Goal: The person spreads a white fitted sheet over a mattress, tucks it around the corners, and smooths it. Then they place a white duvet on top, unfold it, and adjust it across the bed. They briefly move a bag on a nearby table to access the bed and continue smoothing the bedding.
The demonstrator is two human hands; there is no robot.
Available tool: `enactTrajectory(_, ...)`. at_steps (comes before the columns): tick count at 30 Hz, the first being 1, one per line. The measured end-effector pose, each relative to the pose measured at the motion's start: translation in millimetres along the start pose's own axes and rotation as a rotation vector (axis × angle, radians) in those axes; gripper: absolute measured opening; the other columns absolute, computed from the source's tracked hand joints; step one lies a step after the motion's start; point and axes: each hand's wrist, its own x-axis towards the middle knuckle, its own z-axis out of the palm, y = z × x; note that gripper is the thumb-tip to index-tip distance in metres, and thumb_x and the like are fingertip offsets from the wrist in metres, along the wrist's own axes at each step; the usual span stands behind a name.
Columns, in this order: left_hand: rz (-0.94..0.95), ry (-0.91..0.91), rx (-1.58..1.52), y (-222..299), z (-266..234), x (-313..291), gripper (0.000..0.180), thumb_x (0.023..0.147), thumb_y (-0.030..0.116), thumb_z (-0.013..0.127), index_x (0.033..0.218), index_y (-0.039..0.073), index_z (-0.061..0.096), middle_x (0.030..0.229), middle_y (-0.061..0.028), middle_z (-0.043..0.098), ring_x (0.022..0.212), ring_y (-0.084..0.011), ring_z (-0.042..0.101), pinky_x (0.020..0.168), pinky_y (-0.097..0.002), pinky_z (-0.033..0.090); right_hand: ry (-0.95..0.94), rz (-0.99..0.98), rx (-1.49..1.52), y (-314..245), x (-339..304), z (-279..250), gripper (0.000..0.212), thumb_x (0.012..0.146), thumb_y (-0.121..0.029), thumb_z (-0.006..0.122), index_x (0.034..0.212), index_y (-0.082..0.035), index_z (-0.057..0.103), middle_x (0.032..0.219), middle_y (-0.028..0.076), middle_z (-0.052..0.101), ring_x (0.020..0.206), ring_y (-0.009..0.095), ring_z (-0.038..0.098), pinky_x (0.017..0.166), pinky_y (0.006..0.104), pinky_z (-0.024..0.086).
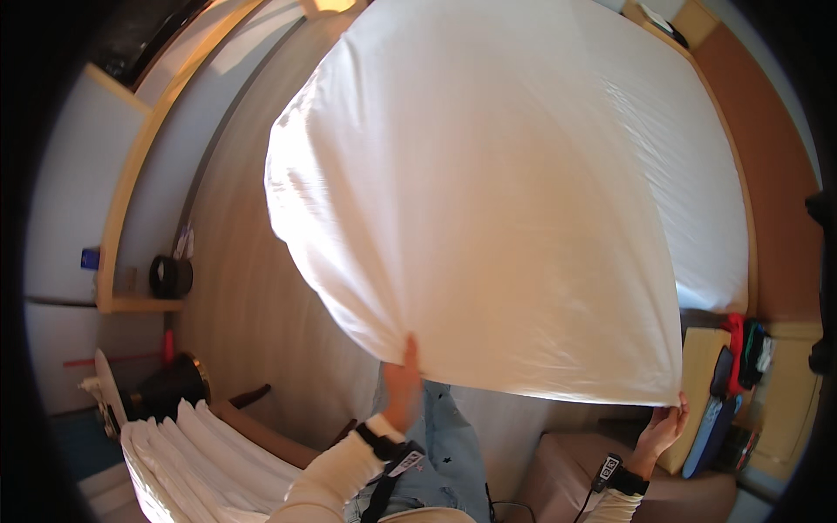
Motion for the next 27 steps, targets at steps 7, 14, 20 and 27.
enactTrajectory(7,-0.079,0.061,-0.288,-108,61,57,0.038,0.091,0.034,0.064,0.101,-0.002,0.063,0.089,-0.0035,0.063,0.072,-0.0095,0.054,0.06,-0.0276,0.044,0.143,0.756,-0.023,165,-7,19,0.023,0.095,-0.028,0.056,0.089,-0.006,0.056,0.078,0.008,0.057,0.068,0.02,0.058,0.061,0.0305,0.054)
enactTrajectory(14,-0.356,-0.173,-0.347,-91,40,50,0.04,0.089,0.027,0.067,0.114,-0.002,0.058,0.106,-0.0071,0.064,0.088,-0.0158,0.062,0.072,-0.0302,0.05,-0.958,1.437,0.197,189,-187,206,0.088,0.084,-0.072,0.045,0.14,-0.004,0.036,0.136,0.007,0.048,0.129,0.022,0.038,0.109,0.0427,0.026)
enactTrajectory(20,-0.288,-0.364,-0.391,-53,10,45,0.045,0.09,0.03,0.064,0.125,0.003,0.054,0.122,-0.0044,0.058,0.112,-0.0157,0.051,0.098,-0.0335,0.037,-0.827,1.122,0.523,134,-223,283,0.046,0.099,-0.035,0.046,0.136,-0.008,0.043,0.136,0.007,0.049,0.127,0.022,0.043,0.107,0.0403,0.033)
enactTrajectory(27,-0.277,-0.404,-1.255,-45,2,140,0.07,0.094,0.061,0.037,0.142,0.011,0.035,0.142,-0.0068,0.043,0.127,-0.0281,0.042,0.106,-0.0446,0.034,-0.755,1.252,0.572,82,-218,274,0.031,0.099,-0.023,0.046,0.127,-0.01,0.052,0.127,0.005,0.058,0.116,0.019,0.055,0.094,0.0347,0.046)
